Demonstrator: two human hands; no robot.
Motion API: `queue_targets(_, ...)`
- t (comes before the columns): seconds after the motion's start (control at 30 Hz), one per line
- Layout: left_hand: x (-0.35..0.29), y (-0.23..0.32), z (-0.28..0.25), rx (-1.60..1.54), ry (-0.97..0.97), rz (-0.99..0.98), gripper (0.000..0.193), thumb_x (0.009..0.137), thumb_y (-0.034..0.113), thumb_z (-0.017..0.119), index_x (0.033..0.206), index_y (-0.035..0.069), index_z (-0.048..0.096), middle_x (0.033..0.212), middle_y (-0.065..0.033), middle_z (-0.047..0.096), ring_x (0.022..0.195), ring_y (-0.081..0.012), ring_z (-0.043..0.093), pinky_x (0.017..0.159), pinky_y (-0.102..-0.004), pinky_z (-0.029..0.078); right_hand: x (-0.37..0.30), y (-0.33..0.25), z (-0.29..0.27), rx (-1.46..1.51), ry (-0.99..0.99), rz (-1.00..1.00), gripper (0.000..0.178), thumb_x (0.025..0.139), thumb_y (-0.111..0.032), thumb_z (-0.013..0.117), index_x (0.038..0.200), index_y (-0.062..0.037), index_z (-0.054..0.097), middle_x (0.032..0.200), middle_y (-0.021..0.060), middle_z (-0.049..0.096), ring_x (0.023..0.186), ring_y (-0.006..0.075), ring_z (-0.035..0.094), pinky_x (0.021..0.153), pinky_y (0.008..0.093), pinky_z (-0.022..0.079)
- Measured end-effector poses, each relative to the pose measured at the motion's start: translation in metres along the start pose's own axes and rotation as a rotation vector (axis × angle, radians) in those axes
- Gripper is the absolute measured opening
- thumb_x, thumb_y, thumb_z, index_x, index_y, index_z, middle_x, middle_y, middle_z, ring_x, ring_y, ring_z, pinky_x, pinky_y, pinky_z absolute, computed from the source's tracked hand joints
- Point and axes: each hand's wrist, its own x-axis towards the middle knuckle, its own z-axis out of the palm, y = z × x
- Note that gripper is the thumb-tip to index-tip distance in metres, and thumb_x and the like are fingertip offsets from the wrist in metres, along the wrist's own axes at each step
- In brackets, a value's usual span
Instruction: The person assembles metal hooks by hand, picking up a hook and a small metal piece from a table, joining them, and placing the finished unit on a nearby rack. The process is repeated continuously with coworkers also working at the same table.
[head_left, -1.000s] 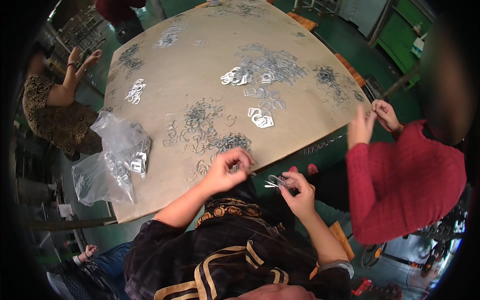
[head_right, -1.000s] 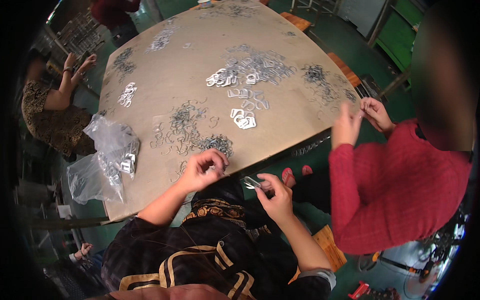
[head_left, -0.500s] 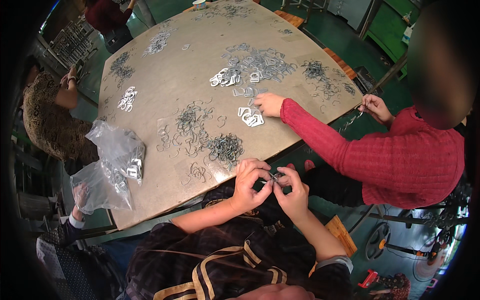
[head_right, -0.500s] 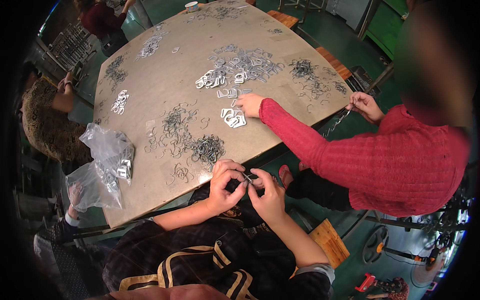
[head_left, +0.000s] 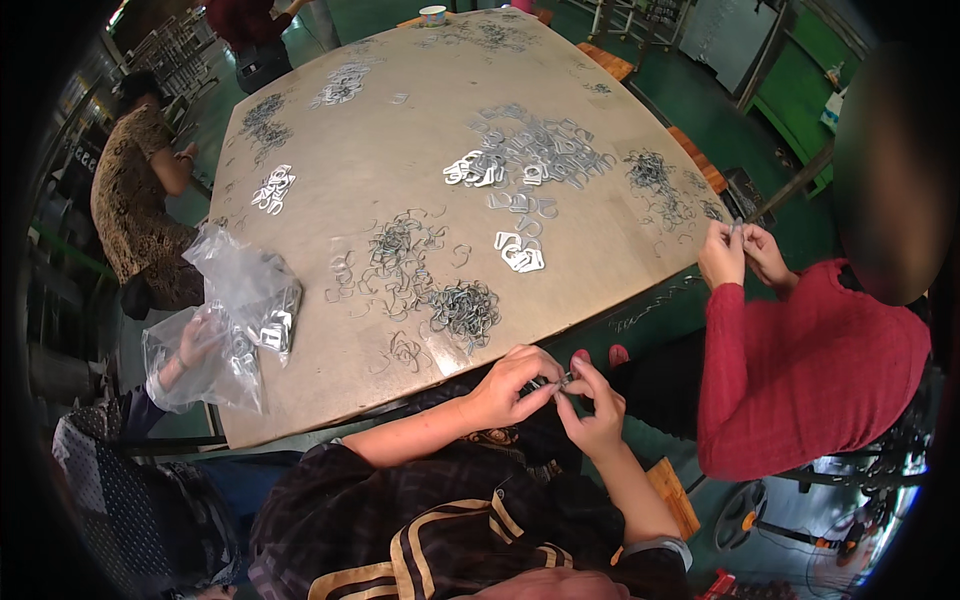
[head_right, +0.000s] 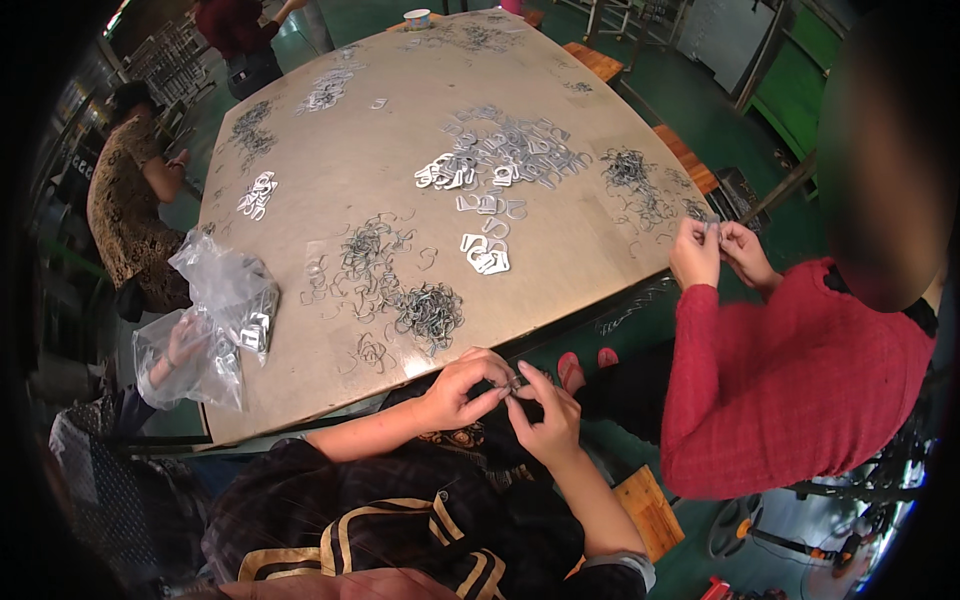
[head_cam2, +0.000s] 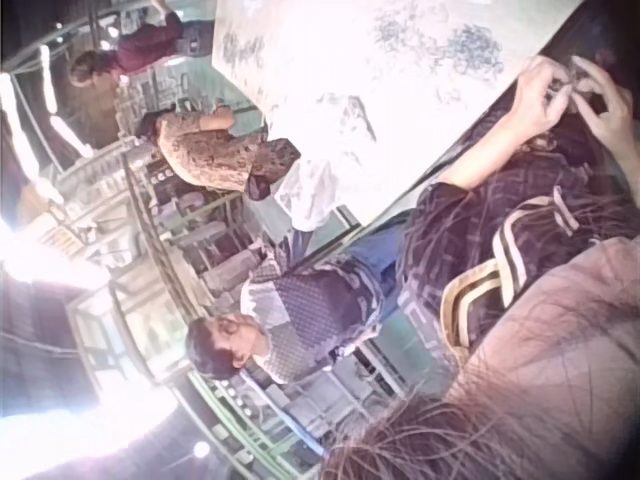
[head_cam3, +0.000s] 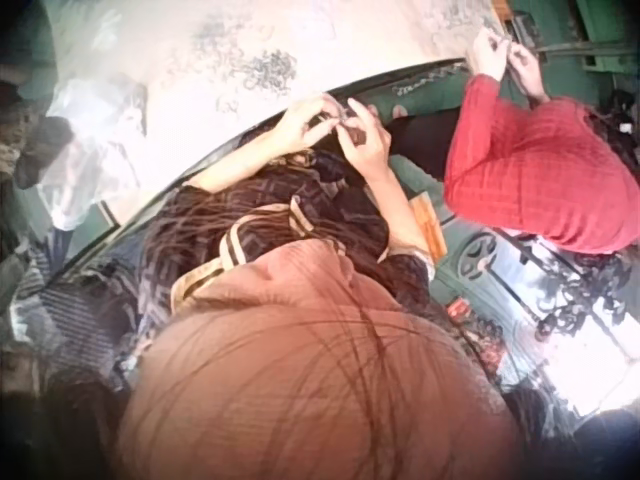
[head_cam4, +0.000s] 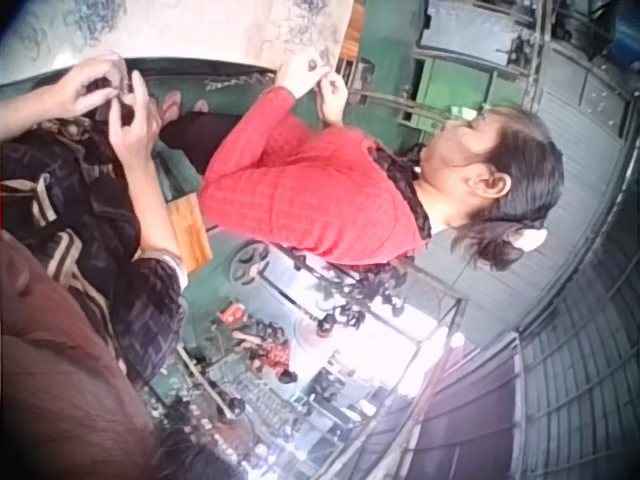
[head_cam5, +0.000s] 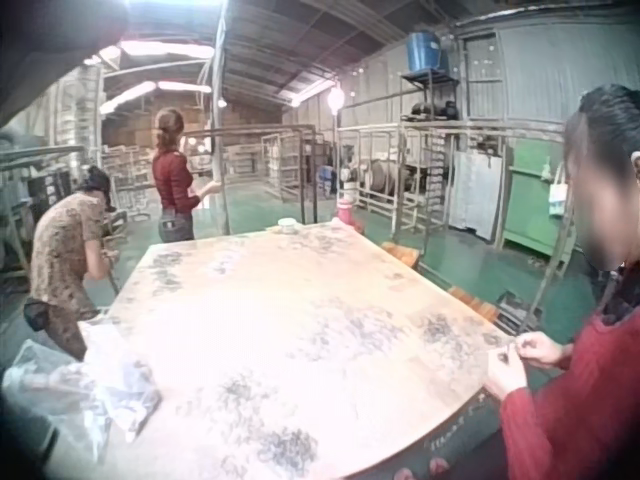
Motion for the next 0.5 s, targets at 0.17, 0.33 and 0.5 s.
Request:
queue_targets(0.17,-0.008,0.001,-0.001,-0.057,0.024,0.059,0.014,0.083,0.002,0.065,0.092,0.006,0.054,0.091,-0.0097,0.066,0.086,-0.0254,0.063,0.08,-0.0358,0.046,0.013,0.036,-0.008,-0.012,0.005,0.12,0.034,0.081,0.001,0.06,0.116,0.0014,0.059,0.089,0.0139,0.068,0.072,0.0254,0.064,0.068,0.0351,0.051)
queue_targets(0.33,-0.011,0.004,-0.002,-0.053,0.025,0.057,0.016,0.082,-0.001,0.065,0.092,0.006,0.055,0.092,-0.0087,0.066,0.086,-0.0254,0.063,0.079,-0.036,0.046,0.086,0.086,0.044,-0.47,-0.176,-0.149,0.037,0.079,0.002,0.058,0.116,-0.0022,0.06,0.111,0.0149,0.062,0.107,0.0301,0.055,0.087,0.0409,0.045)
queue_targets(0.5,-0.015,0.01,-0.004,-0.043,0.032,0.023,0.018,0.079,-0.002,0.067,0.092,0.006,0.056,0.092,-0.0075,0.065,0.087,-0.0256,0.062,0.08,-0.0363,0.045,0.125,0.13,0.088,-0.587,-0.3,-0.187,0.035,0.08,-0.002,0.059,0.115,-0.0034,0.063,0.113,0.012,0.064,0.109,0.0282,0.055,0.088,0.0378,0.043)
